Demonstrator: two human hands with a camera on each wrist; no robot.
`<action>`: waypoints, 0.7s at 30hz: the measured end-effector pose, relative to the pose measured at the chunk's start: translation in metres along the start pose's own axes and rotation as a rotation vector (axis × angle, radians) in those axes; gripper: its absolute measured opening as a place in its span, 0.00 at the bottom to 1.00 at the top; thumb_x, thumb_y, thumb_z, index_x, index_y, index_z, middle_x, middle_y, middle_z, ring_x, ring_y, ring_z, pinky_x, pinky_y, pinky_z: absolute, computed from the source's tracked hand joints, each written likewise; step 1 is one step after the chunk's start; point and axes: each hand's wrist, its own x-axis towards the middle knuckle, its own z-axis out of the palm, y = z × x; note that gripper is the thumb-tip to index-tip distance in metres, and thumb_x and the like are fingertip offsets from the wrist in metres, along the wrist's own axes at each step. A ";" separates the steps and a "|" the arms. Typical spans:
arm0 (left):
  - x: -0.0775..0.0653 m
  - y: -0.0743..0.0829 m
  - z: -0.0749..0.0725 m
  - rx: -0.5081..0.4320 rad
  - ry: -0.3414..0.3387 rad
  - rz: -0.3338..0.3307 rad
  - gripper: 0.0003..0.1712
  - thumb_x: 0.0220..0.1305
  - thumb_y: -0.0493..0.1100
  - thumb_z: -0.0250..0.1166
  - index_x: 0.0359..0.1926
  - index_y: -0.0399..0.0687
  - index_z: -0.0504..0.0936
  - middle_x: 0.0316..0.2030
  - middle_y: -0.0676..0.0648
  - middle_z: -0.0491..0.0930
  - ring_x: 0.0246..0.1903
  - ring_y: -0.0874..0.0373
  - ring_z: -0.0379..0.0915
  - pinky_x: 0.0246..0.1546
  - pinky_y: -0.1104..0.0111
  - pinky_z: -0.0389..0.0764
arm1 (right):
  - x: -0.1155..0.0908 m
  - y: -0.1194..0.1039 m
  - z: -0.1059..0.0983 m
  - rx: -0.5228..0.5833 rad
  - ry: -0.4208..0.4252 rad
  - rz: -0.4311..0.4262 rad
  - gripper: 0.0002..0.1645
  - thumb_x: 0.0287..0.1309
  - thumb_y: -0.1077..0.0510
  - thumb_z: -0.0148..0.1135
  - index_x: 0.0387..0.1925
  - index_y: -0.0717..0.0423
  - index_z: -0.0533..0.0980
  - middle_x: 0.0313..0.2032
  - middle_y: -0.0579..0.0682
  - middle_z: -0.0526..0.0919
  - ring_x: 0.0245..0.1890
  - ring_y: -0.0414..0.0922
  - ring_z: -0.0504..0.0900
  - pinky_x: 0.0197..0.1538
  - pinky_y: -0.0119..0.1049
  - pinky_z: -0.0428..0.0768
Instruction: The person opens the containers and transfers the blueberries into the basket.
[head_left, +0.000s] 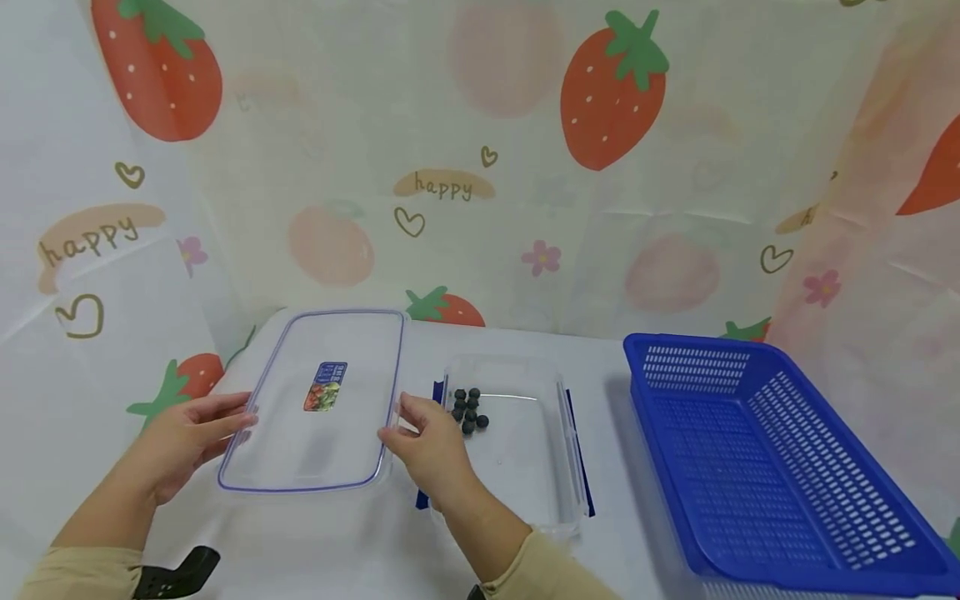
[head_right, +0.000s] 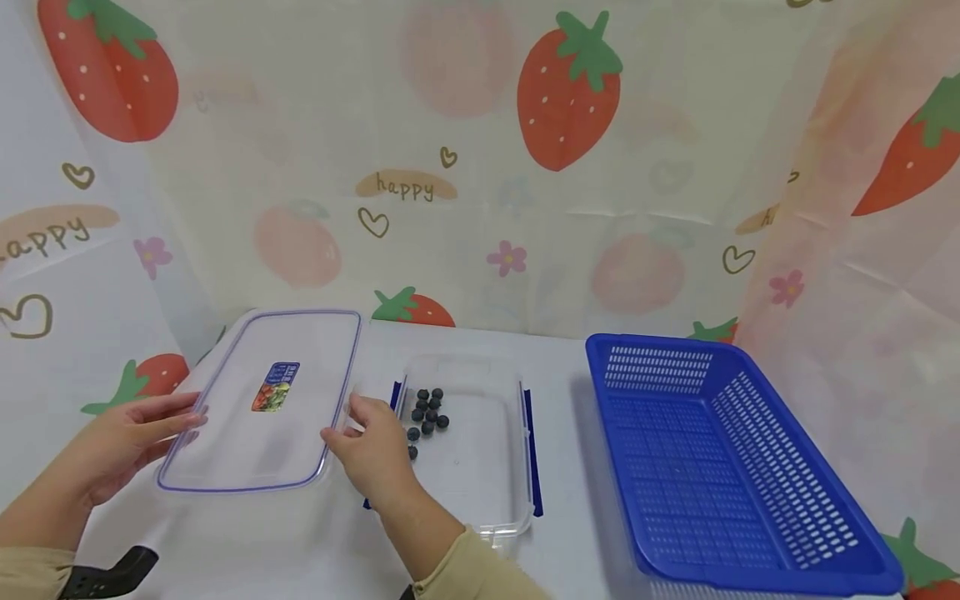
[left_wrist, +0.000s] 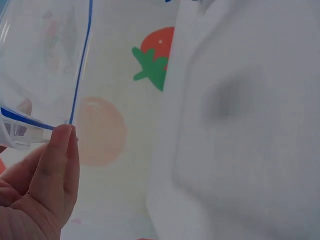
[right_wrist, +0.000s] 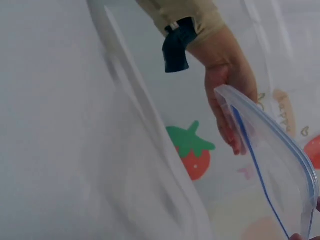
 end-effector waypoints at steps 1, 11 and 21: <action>0.000 -0.003 -0.003 0.002 0.000 -0.006 0.36 0.59 0.47 0.63 0.64 0.34 0.62 0.38 0.69 0.77 0.38 0.70 0.76 0.38 0.80 0.75 | -0.001 0.001 0.004 0.006 0.002 0.006 0.34 0.51 0.59 0.66 0.61 0.55 0.68 0.56 0.48 0.72 0.52 0.47 0.76 0.49 0.37 0.76; 0.003 -0.024 -0.017 0.059 0.010 -0.105 0.38 0.56 0.52 0.65 0.63 0.37 0.65 0.40 0.68 0.74 0.38 0.72 0.73 0.39 0.77 0.75 | -0.004 0.022 0.037 -0.028 0.026 0.005 0.35 0.53 0.64 0.64 0.63 0.61 0.64 0.58 0.50 0.68 0.50 0.46 0.76 0.47 0.33 0.77; 0.012 -0.050 -0.018 0.194 -0.049 -0.154 0.40 0.59 0.49 0.63 0.64 0.29 0.59 0.60 0.33 0.64 0.40 0.76 0.68 0.47 0.63 0.75 | -0.001 0.057 0.057 -0.108 0.039 -0.020 0.36 0.51 0.65 0.63 0.62 0.69 0.62 0.58 0.56 0.67 0.49 0.49 0.77 0.48 0.31 0.76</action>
